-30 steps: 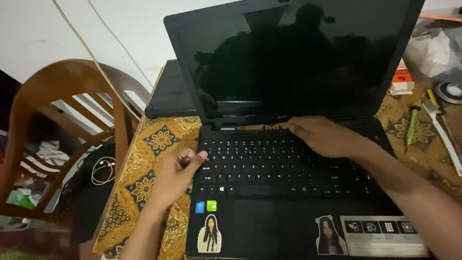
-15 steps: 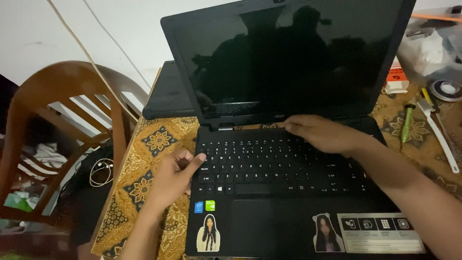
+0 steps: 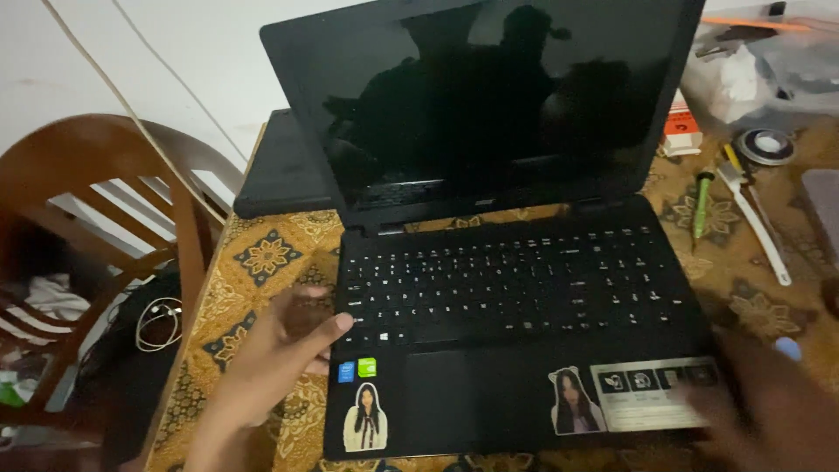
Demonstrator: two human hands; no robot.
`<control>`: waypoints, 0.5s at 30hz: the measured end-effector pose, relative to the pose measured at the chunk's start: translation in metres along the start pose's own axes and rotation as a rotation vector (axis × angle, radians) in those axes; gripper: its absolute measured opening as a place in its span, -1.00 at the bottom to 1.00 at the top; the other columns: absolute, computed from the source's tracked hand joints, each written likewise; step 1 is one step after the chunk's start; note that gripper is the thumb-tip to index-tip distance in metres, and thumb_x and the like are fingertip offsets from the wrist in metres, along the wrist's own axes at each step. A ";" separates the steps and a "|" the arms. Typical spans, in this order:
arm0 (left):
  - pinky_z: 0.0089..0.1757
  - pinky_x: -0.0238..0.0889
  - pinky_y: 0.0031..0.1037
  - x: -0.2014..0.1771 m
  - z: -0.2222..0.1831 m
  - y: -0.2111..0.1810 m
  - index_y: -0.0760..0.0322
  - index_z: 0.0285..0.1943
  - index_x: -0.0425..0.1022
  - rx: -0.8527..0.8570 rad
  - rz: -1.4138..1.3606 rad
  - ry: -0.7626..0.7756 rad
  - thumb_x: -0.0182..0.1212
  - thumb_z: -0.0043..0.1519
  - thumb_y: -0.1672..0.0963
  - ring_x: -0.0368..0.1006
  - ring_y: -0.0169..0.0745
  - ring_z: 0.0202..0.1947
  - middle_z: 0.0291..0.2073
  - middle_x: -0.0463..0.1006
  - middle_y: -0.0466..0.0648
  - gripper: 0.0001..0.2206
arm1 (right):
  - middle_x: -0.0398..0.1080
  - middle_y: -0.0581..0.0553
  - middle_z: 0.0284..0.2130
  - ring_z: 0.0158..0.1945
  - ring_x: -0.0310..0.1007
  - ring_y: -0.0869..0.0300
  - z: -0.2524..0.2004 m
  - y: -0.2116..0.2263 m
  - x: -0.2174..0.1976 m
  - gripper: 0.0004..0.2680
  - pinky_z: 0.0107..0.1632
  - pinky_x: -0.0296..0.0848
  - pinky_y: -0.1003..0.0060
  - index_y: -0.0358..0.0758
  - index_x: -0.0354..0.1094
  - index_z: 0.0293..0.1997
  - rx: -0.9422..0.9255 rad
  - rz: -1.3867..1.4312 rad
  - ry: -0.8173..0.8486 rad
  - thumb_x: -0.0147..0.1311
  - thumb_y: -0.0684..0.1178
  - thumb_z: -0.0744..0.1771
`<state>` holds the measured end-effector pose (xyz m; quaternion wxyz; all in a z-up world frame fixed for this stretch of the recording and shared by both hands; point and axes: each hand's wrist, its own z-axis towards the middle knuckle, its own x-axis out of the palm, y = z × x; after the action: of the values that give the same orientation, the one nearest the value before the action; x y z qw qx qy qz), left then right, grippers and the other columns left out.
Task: Final assembly of a laptop case, including snapping the screen bezel into place and flipping the unit over.
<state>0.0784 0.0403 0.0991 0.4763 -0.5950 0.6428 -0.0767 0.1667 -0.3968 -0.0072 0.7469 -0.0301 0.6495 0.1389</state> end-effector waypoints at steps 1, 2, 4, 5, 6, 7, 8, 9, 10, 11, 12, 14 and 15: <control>-0.10 0.59 -0.31 0.001 -0.003 -0.003 0.00 0.45 0.30 -0.026 -0.015 -0.022 0.27 0.13 0.01 0.59 -0.05 -0.27 -0.14 0.58 0.03 -0.38 | 0.43 -0.24 0.17 0.15 0.50 -0.15 -0.015 0.008 -0.005 -0.30 0.12 0.49 -0.02 -0.02 0.13 0.45 0.065 0.125 0.010 0.24 0.18 0.12; -0.09 0.56 -0.27 0.002 -0.007 -0.006 -0.03 0.45 0.28 -0.052 -0.022 -0.044 0.29 0.12 0.02 0.58 -0.02 -0.26 -0.08 0.59 0.02 -0.37 | 0.50 -0.23 0.08 0.04 0.59 -0.10 -0.032 0.017 -0.007 -0.22 0.05 0.57 0.05 -0.07 0.14 0.42 0.135 0.256 0.022 0.41 0.12 0.04; -0.17 0.52 -0.29 0.006 0.001 0.003 0.00 0.44 0.33 -0.018 -0.049 -0.038 0.28 0.15 0.02 0.46 -0.09 -0.30 -0.23 0.43 -0.01 -0.41 | 0.60 -0.13 -0.06 -0.05 0.68 -0.03 -0.032 0.029 -0.020 -0.14 0.02 0.62 0.10 0.08 0.10 0.47 0.221 0.265 0.095 0.45 0.18 0.00; -0.25 0.47 -0.32 0.007 0.005 0.007 0.03 0.42 0.38 0.017 -0.082 -0.036 0.28 0.18 0.02 0.33 -0.16 -0.34 -0.38 0.27 -0.03 -0.44 | 0.69 -0.04 -0.19 -0.15 0.76 0.03 -0.031 0.036 -0.027 -0.06 -0.01 0.67 0.14 0.23 0.06 0.52 0.302 0.275 0.165 0.49 0.24 -0.05; -0.25 0.47 -0.32 0.009 0.004 0.007 0.03 0.42 0.38 0.024 -0.074 -0.036 0.28 0.18 0.02 0.33 -0.16 -0.34 -0.38 0.27 -0.03 -0.44 | 0.69 -0.04 -0.19 -0.15 0.76 0.03 -0.037 0.033 -0.021 -0.06 -0.01 0.67 0.14 0.23 0.06 0.52 0.307 0.282 0.161 0.49 0.24 -0.05; -0.19 0.48 -0.31 0.010 0.003 0.006 0.07 0.44 0.37 -0.007 -0.104 -0.030 0.22 0.19 0.01 0.38 -0.11 -0.25 -0.19 0.39 0.02 -0.44 | 0.64 -0.15 -0.20 -0.12 0.70 -0.04 -0.042 0.030 -0.015 0.02 -0.01 0.65 0.11 0.23 0.00 0.58 0.273 0.140 0.109 0.44 0.38 -0.08; -0.14 0.49 -0.31 0.011 0.002 0.007 0.10 0.45 0.37 -0.040 -0.140 -0.025 0.15 0.20 0.00 0.43 -0.06 -0.16 0.00 0.51 0.07 -0.43 | 0.58 -0.27 -0.21 -0.08 0.64 -0.12 -0.046 0.027 -0.010 0.11 -0.02 0.62 0.08 0.24 -0.06 0.63 0.233 -0.004 0.057 0.39 0.52 -0.12; -0.14 0.49 -0.31 0.011 0.003 0.008 0.10 0.45 0.37 -0.035 -0.139 -0.027 0.15 0.20 0.00 0.43 -0.06 -0.16 0.00 0.51 0.07 -0.43 | 0.58 -0.27 -0.21 -0.08 0.64 -0.12 -0.046 0.025 -0.008 0.11 -0.02 0.62 0.08 0.24 -0.06 0.63 0.234 -0.002 0.053 0.39 0.52 -0.12; -0.13 0.48 -0.34 0.012 0.003 0.011 0.11 0.46 0.36 -0.015 -0.109 -0.028 0.12 0.21 -0.02 0.44 -0.08 -0.15 -0.01 0.54 0.06 -0.43 | 0.60 -0.15 -0.18 -0.09 0.64 -0.15 -0.045 0.023 -0.006 0.04 -0.01 0.59 0.03 0.18 -0.03 0.59 0.162 0.069 0.043 0.39 0.46 -0.08; -0.12 0.47 -0.36 0.012 0.004 0.014 0.11 0.47 0.35 0.004 -0.080 -0.029 0.09 0.23 -0.03 0.46 -0.11 -0.13 -0.02 0.57 0.05 -0.43 | 0.62 -0.03 -0.15 -0.09 0.63 -0.18 -0.044 0.021 -0.003 -0.03 0.00 0.57 -0.02 0.12 0.00 0.54 0.090 0.142 0.031 0.39 0.41 -0.04; -0.12 0.47 -0.36 0.012 0.006 0.019 0.11 0.47 0.35 0.006 -0.079 -0.032 0.09 0.23 -0.03 0.46 -0.11 -0.13 -0.02 0.57 0.05 -0.43 | 0.62 -0.03 -0.15 -0.09 0.63 -0.18 -0.048 0.019 0.004 -0.03 0.00 0.57 -0.02 0.12 0.00 0.54 0.089 0.144 0.029 0.39 0.41 -0.04; -0.39 0.23 -0.45 0.010 0.012 0.029 0.31 0.44 0.43 0.090 -0.276 -0.001 0.18 0.26 0.00 0.24 -0.18 -0.41 -0.39 0.24 -0.01 -0.44 | 0.45 -0.07 -0.16 -0.01 0.41 0.00 -0.058 0.014 0.021 -0.15 0.14 0.31 0.12 0.39 0.09 0.43 0.109 -0.073 0.096 0.26 0.63 -0.01; -0.39 0.23 -0.45 0.008 0.016 0.035 0.31 0.44 0.43 0.094 -0.275 -0.002 0.18 0.26 0.00 0.24 -0.18 -0.41 -0.39 0.24 -0.01 -0.44 | 0.45 -0.07 -0.16 -0.01 0.41 0.00 -0.058 0.016 0.020 -0.15 0.14 0.31 0.12 0.39 0.09 0.43 0.111 -0.071 0.093 0.26 0.63 -0.01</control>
<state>0.0669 0.0511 0.0636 0.4894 -0.6544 0.5506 -0.1706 0.1097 -0.3910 -0.0334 0.7211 -0.0181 0.6886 0.0747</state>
